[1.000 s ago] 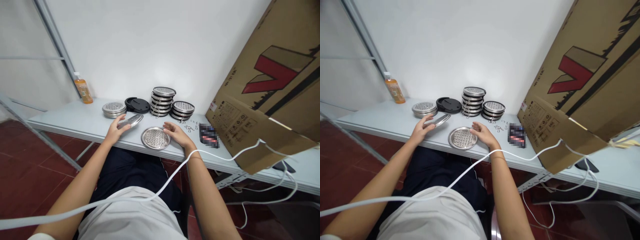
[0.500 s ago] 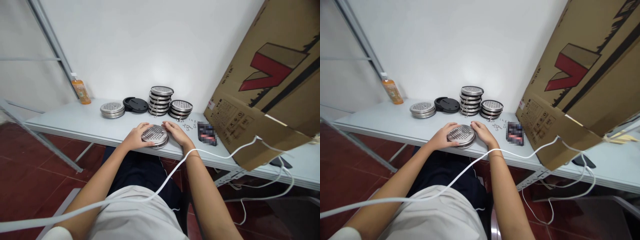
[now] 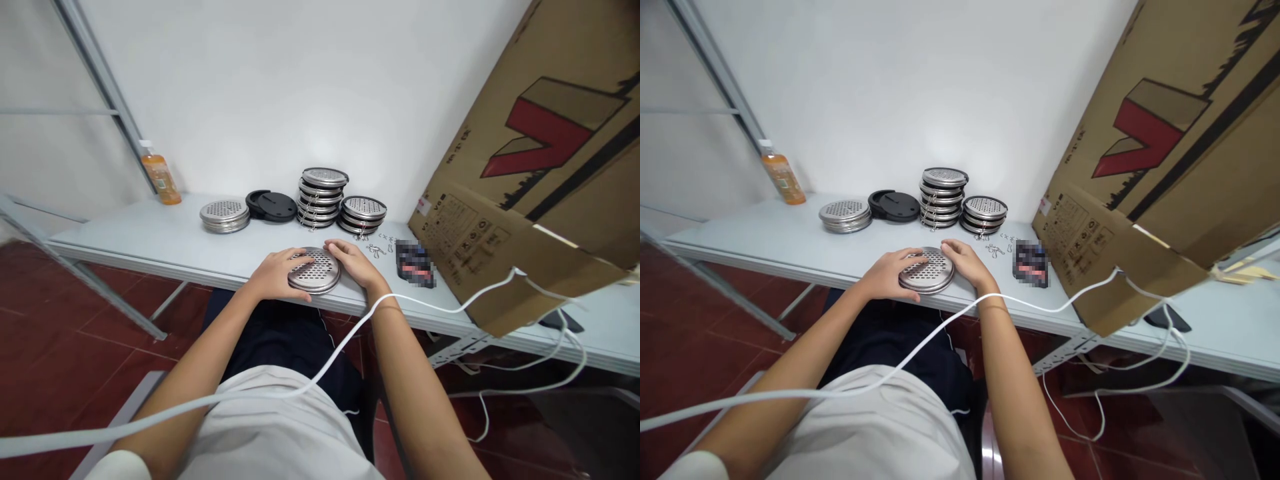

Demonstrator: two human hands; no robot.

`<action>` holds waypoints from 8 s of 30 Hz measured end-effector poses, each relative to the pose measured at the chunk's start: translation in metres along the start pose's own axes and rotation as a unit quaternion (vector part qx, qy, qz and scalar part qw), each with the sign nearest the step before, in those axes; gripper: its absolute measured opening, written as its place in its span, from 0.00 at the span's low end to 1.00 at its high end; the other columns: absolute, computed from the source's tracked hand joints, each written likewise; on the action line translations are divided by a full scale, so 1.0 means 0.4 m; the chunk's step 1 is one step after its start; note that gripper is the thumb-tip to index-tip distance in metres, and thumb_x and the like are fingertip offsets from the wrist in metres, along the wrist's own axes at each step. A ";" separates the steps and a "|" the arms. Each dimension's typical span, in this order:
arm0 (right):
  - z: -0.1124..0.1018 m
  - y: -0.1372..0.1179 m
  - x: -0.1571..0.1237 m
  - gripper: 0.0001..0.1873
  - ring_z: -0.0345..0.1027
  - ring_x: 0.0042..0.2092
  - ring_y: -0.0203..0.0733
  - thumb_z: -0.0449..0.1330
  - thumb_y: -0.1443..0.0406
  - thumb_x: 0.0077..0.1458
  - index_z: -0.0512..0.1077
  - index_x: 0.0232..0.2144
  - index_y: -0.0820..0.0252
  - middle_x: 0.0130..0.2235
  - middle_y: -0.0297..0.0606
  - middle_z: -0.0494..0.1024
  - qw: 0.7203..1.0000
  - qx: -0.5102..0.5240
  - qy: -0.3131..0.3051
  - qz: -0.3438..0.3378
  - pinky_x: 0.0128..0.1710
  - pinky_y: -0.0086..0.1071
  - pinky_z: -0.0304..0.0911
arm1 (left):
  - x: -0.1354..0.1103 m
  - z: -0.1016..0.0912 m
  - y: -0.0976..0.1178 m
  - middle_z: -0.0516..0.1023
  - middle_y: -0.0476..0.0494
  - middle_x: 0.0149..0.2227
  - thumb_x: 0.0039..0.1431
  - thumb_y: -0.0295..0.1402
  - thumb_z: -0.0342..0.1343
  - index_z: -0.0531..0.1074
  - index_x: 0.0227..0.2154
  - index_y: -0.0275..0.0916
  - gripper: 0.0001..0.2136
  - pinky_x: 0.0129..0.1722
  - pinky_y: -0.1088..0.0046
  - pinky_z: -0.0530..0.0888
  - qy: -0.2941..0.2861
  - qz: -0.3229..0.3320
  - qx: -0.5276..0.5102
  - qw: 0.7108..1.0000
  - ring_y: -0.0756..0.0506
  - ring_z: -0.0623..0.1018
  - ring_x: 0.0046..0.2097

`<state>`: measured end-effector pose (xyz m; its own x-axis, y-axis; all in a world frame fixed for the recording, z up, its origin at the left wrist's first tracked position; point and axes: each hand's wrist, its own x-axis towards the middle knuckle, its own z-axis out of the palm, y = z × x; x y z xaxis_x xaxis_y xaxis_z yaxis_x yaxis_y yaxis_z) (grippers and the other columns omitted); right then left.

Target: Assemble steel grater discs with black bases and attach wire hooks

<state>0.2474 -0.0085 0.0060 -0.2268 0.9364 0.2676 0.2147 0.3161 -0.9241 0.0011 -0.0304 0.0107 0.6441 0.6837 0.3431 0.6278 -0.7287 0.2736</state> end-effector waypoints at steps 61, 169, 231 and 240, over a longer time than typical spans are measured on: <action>0.006 0.016 0.005 0.27 0.72 0.51 0.45 0.71 0.65 0.40 0.74 0.45 0.60 0.50 0.43 0.78 0.995 0.085 -0.033 0.030 0.59 0.44 0.62 | -0.009 0.012 0.009 0.69 0.47 0.61 0.56 0.41 0.57 0.72 0.55 0.52 0.22 0.62 0.54 0.61 0.057 0.025 0.044 0.997 0.38 0.68 0.62; 0.043 0.015 -0.009 0.54 0.69 0.55 0.51 0.73 0.57 0.40 0.55 0.65 0.59 0.53 0.48 0.75 0.999 -0.048 0.008 -0.017 0.60 0.48 0.58 | 0.052 0.006 -0.058 0.73 0.30 0.54 0.46 0.35 0.69 0.60 0.63 0.36 0.40 0.55 0.57 0.70 0.262 -0.308 -0.407 0.819 0.35 0.75 0.54; 0.039 0.025 0.158 0.06 0.73 0.22 0.38 0.60 0.63 0.52 0.68 0.27 0.60 0.21 0.39 0.77 0.964 0.228 -0.029 0.135 0.22 0.26 0.67 | 0.069 -0.020 -0.149 0.82 0.39 0.40 0.56 0.27 0.57 0.73 0.44 0.35 0.13 0.50 0.61 0.76 0.337 -0.309 -0.724 0.517 0.42 0.82 0.43; 0.060 0.017 0.136 0.11 0.73 0.22 0.40 0.63 0.60 0.50 0.65 0.26 0.58 0.20 0.36 0.76 0.985 0.155 -0.019 0.079 0.19 0.25 0.63 | 0.109 0.002 -0.120 0.83 0.40 0.39 0.61 0.33 0.52 0.75 0.42 0.34 0.12 0.52 0.64 0.74 0.360 -0.293 -0.727 0.506 0.42 0.80 0.47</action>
<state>0.2138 0.0410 0.0075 -0.2502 0.9620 0.1092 -0.0480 0.1004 -0.9938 -0.0006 0.0345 0.0116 -0.1209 0.9891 -0.0838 -0.7033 -0.0258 0.7105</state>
